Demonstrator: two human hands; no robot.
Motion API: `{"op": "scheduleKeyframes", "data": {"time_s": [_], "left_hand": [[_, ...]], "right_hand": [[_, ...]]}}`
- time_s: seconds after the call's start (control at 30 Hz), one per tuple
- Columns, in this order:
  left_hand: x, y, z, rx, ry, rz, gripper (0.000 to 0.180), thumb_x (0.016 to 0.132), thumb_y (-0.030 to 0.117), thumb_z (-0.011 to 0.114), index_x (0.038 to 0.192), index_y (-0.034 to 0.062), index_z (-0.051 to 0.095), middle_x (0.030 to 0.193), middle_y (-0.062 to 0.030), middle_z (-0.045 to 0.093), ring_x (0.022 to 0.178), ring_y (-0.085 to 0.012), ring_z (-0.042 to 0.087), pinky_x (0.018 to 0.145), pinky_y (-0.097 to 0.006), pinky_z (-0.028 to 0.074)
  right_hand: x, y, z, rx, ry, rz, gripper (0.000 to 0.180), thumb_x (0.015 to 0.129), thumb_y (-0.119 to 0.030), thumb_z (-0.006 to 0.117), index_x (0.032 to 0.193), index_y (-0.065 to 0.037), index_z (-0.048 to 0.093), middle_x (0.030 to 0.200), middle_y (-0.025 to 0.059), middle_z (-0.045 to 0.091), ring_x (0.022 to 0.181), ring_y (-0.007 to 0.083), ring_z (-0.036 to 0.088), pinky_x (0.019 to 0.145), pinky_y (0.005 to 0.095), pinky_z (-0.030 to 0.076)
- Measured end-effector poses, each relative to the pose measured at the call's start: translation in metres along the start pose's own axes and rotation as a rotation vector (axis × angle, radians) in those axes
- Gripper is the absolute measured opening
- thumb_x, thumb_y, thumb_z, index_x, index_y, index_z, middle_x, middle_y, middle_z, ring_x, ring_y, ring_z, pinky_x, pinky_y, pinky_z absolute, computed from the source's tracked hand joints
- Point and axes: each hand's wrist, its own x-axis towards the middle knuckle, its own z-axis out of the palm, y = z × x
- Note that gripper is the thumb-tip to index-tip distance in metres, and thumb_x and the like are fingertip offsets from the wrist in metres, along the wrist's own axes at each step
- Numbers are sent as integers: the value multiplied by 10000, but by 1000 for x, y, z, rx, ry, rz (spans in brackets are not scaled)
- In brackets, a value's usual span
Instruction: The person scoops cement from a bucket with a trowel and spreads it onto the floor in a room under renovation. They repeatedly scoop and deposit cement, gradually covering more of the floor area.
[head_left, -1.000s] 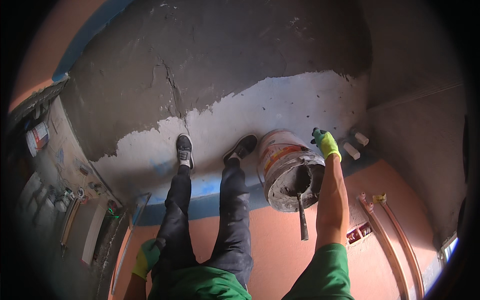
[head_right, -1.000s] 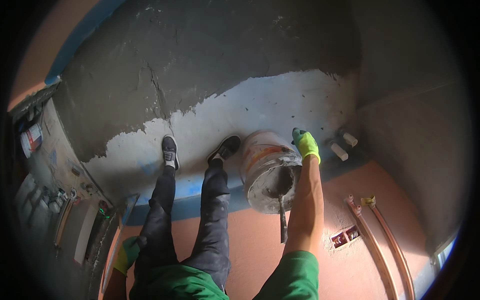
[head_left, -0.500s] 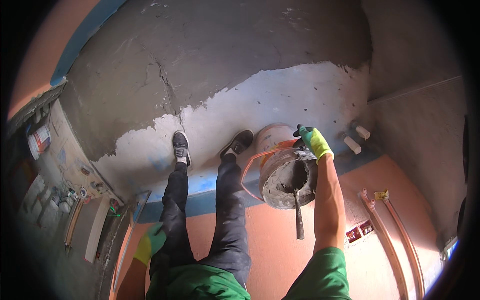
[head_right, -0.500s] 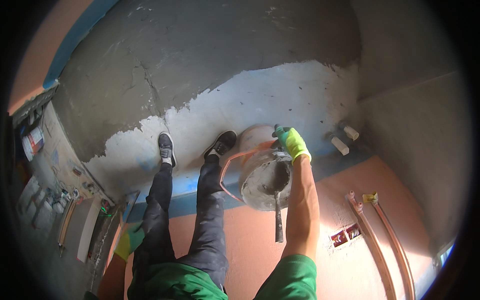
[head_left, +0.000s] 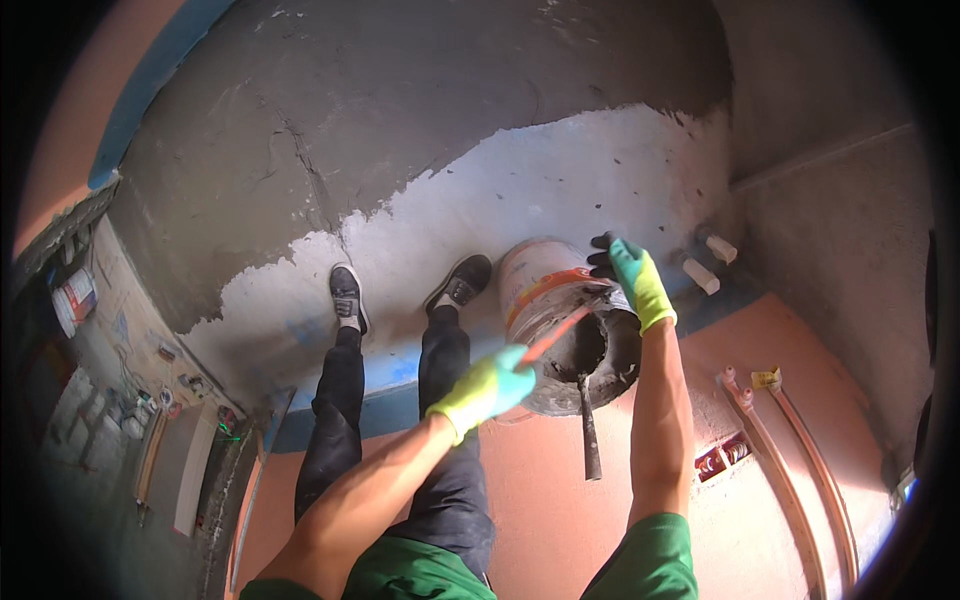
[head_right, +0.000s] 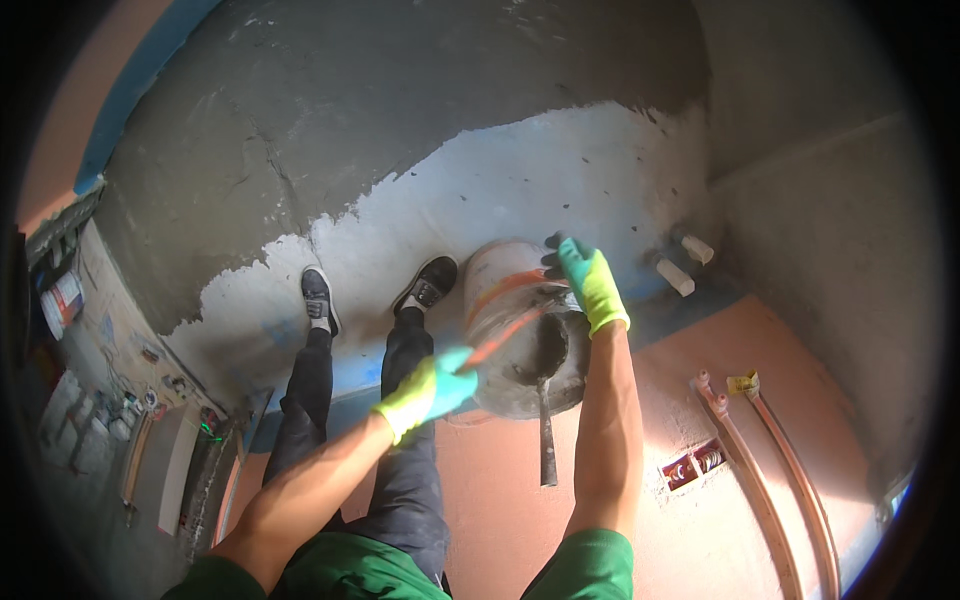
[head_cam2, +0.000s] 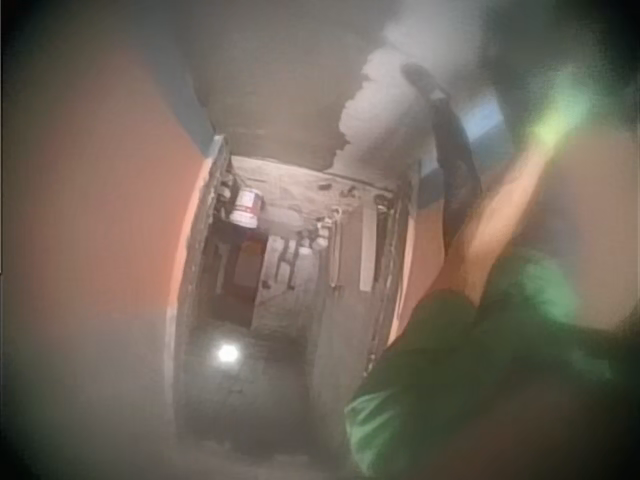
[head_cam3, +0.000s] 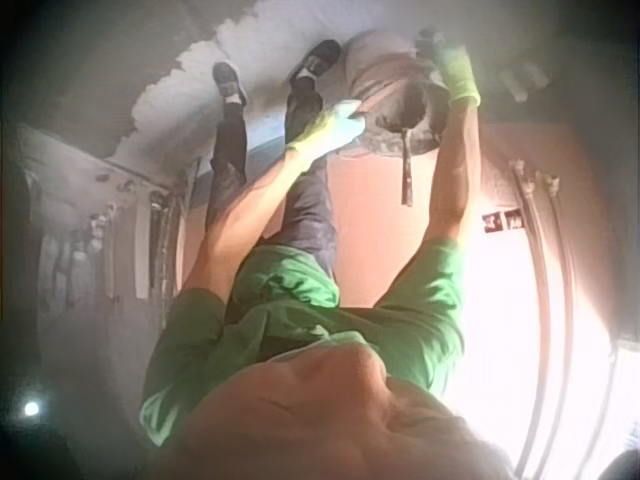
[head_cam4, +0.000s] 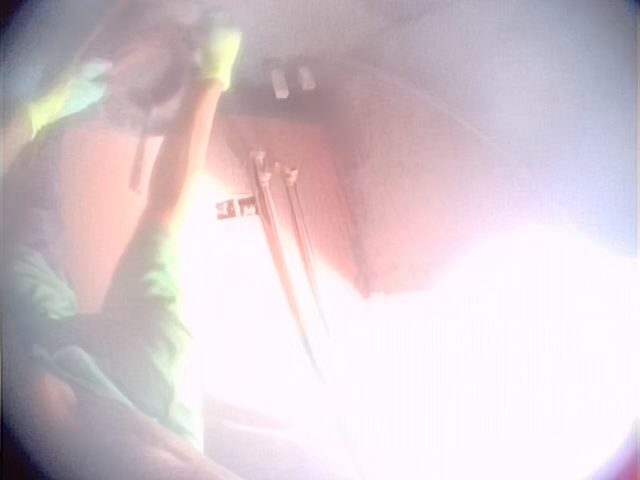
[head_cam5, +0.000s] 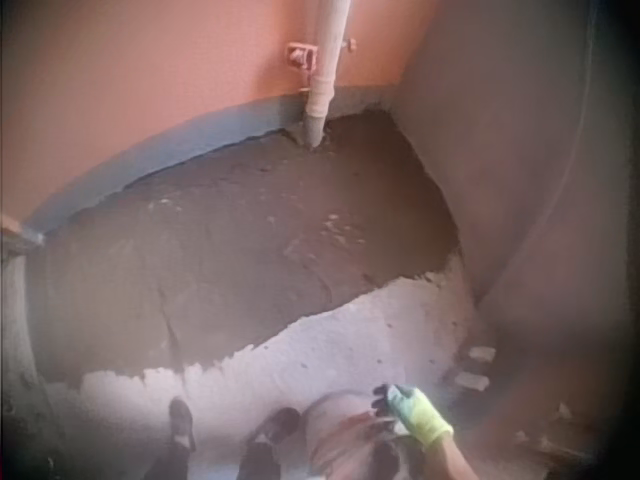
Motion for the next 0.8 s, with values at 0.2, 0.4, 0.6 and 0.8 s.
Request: {"op": "scheduleKeyframes", "data": {"time_s": [0.2, 0.4, 0.6, 0.8], "left_hand": [[-23, 19, 112, 364, -99, 481, 368, 927, 231, 559, 1253, 59, 541, 770, -143, 602, 574, -234, 577, 573, -328, 485], [-14, 38, 142, -107, -373, 55, 491, 962, 254, 528, 1406, 57, 455, 894, -89, 645, 681, -200, 616, 666, -348, 522], [-11, 45, 127, -39, -310, 92, 480, 962, 236, 559, 1395, 39, 497, 1264, -144, 616, 1105, -218, 604, 941, -330, 465], [1, 21, 142, 32, -276, 201, 477, 962, 243, 568, 1381, 24, 508, 1295, -159, 615, 1150, -247, 606, 953, -338, 458]], "right_hand": [[-49, -3, -49, -53, 298, 143, 435, 1000, -424, 467, 1222, -101, 657, 1038, 74, 720, 929, 192, 664, 807, 341, 453], [-61, 14, -65, -82, 90, 111, 386, 1005, -282, 476, 1242, -17, 626, 1036, 115, 697, 954, 205, 645, 891, 338, 481], [-48, 10, -44, -434, 138, 131, 465, 973, -376, 458, 1146, 6, 658, 954, 161, 715, 908, 279, 675, 851, 370, 497], [-58, -11, -29, -572, 250, 224, 494, 978, -402, 448, 1125, 12, 674, 947, 169, 722, 908, 240, 680, 852, 358, 489]]}}
